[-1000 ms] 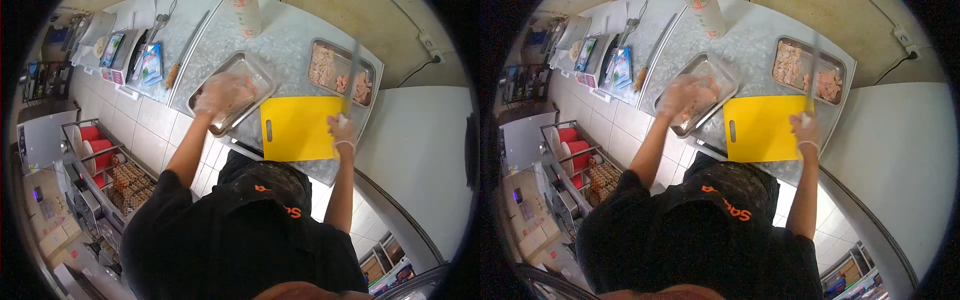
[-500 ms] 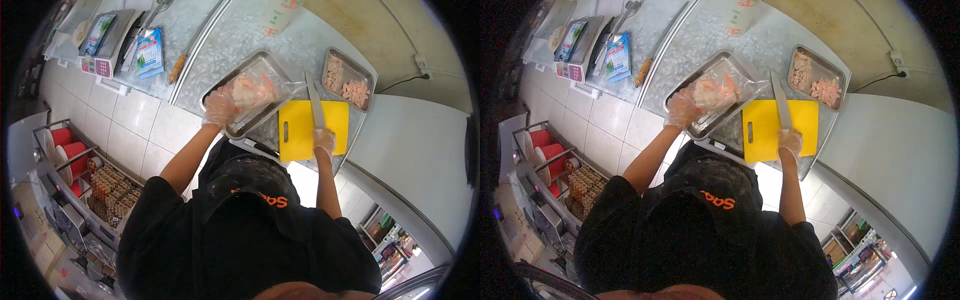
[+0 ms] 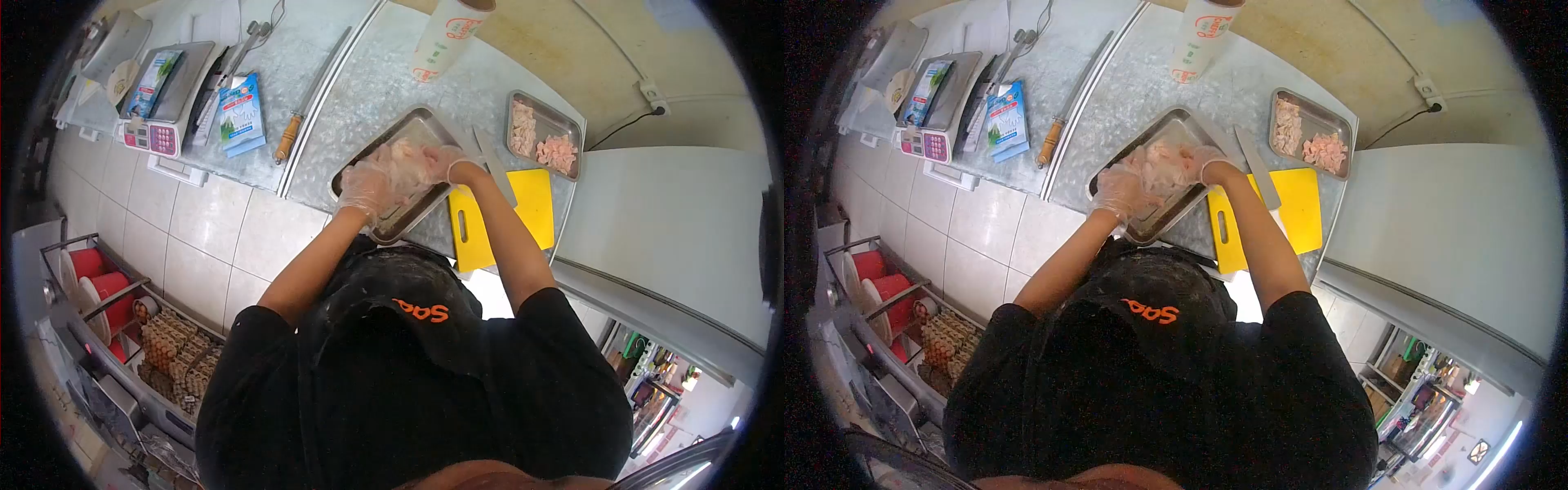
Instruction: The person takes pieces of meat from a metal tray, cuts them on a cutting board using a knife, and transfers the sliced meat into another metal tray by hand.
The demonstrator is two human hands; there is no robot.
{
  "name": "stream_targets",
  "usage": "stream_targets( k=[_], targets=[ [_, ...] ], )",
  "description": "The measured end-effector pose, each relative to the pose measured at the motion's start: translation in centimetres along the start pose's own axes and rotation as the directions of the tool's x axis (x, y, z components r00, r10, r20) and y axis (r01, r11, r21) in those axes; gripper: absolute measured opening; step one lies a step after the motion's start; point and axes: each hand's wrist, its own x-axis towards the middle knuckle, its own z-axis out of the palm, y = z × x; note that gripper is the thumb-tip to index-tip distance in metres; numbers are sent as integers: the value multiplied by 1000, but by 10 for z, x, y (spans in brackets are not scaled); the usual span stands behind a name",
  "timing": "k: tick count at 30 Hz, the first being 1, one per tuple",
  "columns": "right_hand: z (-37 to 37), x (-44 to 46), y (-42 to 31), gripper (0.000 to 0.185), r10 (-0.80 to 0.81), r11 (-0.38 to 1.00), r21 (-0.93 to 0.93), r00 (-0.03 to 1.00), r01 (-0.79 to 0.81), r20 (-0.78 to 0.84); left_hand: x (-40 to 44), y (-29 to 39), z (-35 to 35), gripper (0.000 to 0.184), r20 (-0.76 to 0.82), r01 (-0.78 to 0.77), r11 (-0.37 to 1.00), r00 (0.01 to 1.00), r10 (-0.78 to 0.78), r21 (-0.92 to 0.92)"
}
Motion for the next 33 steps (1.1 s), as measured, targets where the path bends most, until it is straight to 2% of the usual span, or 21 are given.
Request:
stream_targets(
  k=[2,3,5,6,8,9,11,12,13,15,16,18,21,22,23,26,27,29,30,31,33],
  targets=[
    [41,34,23,58,-249,957,-188,957,220,-150,1,2,1,90,-4,-86,990,996,87,-114],
    [37,23,11,58,-247,957,-189,958,218,-147,5,-2,15,90,-3,-86,989,996,86,-119],
    [33,-3,-13,54,-207,976,-124,932,177,-297,16,-12,53,100,-195,-152,987,968,158,48],
    [48,-1,-9,54,-205,977,-127,932,174,-299,14,-12,48,100,-198,-155,987,967,161,47],
    [83,12,5,53,-291,957,-189,702,222,-650,6,-10,40,113,-166,-135,990,978,129,-28],
    [85,18,10,53,-289,957,-192,697,216,-656,5,-10,39,113,-173,-143,989,975,137,-26],
    [80,23,12,75,-152,982,39,900,184,-408,4,-10,36,110,-180,-133,988,977,118,-75],
    [73,22,10,75,-148,983,39,899,180,-412,4,-10,35,110,-182,-139,988,976,124,-74],
    [65,20,9,74,-137,991,-35,951,132,-276,4,-10,33,109,-173,-136,985,978,116,-105],
    [49,12,8,72,-111,989,-116,984,95,-138,3,-12,32,108,-167,-132,982,980,109,-134],
    [39,3,14,69,-226,972,36,965,232,-137,3,-13,34,110,-172,-126,979,980,97,-163],
    [19,-21,18,67,-337,914,184,929,361,-153,7,-17,45,111,-177,-119,974,981,85,-192],
    [-13,-72,10,46,-347,881,217,886,420,-308,10,-19,53,115,-231,-119,970,970,68,-213],
    [-24,-89,5,47,-110,816,515,946,261,-306,4,-15,36,117,-151,-69,976,988,37,-207],
    [-30,-102,5,49,121,638,763,966,99,-226,-1,-11,24,119,-69,-20,980,998,6,-196],
    [-36,-129,35,54,124,642,731,909,232,-398,-4,-1,14,118,-61,42,978,997,-56,-203],
    [-40,-142,41,54,136,638,735,906,229,-400,-4,1,13,118,-57,32,979,997,-44,-201],
    [-50,-175,52,53,99,549,761,878,345,-469,-4,10,14,120,-354,-236,935,926,134,-263],
    [-58,-193,54,55,188,593,788,923,166,-336,-13,28,-6,106,-297,-198,943,948,115,-266],
    [-45,-195,64,55,201,585,795,921,161,-335,-18,46,-22,106,-288,-207,942,949,128,-263],
    [-4,-189,89,53,131,338,856,882,390,-453,-25,78,-40,84,-216,-270,855,958,191,-443]
  ],
)
